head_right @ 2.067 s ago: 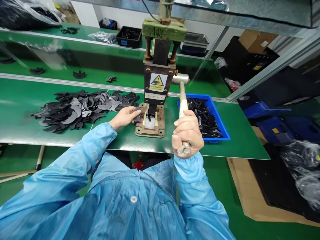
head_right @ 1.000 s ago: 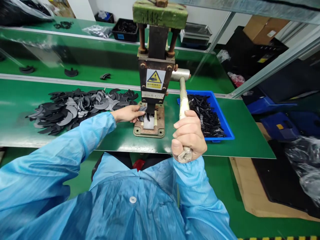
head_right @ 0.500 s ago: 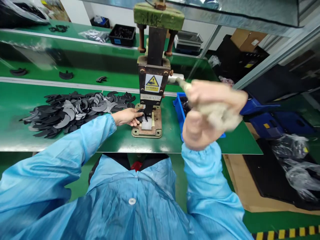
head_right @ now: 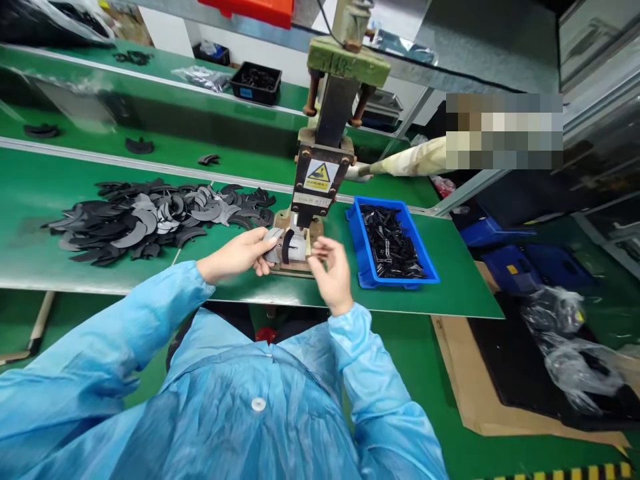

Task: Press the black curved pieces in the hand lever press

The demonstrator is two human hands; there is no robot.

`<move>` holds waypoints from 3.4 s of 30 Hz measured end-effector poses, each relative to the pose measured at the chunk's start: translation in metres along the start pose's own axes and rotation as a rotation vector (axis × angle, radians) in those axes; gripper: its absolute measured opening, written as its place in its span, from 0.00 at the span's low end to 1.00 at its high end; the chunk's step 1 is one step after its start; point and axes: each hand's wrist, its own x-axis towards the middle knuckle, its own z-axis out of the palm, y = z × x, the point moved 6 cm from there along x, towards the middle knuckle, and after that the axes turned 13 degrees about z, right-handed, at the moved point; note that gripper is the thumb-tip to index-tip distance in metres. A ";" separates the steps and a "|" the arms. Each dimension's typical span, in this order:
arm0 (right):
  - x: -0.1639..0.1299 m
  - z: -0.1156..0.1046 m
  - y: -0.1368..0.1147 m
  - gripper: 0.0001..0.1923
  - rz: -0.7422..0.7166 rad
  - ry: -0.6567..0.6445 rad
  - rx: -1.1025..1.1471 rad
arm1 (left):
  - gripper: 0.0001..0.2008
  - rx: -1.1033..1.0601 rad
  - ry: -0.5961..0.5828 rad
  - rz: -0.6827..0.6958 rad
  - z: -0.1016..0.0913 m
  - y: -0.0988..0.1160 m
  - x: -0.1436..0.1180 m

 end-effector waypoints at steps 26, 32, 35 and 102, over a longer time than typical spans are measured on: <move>-0.037 0.039 -0.026 0.06 -0.105 -0.195 -0.313 | 0.21 0.161 0.097 0.115 0.007 0.020 -0.037; -0.041 0.046 -0.026 0.07 -0.132 -0.248 -0.411 | 0.15 0.235 0.126 0.225 0.012 0.020 -0.044; -0.041 0.045 -0.025 0.07 -0.125 -0.265 -0.467 | 0.10 0.510 0.180 0.439 0.011 0.036 -0.050; -0.052 -0.046 0.041 0.21 0.134 0.060 -0.507 | 0.25 0.723 0.393 0.200 -0.079 -0.066 -0.024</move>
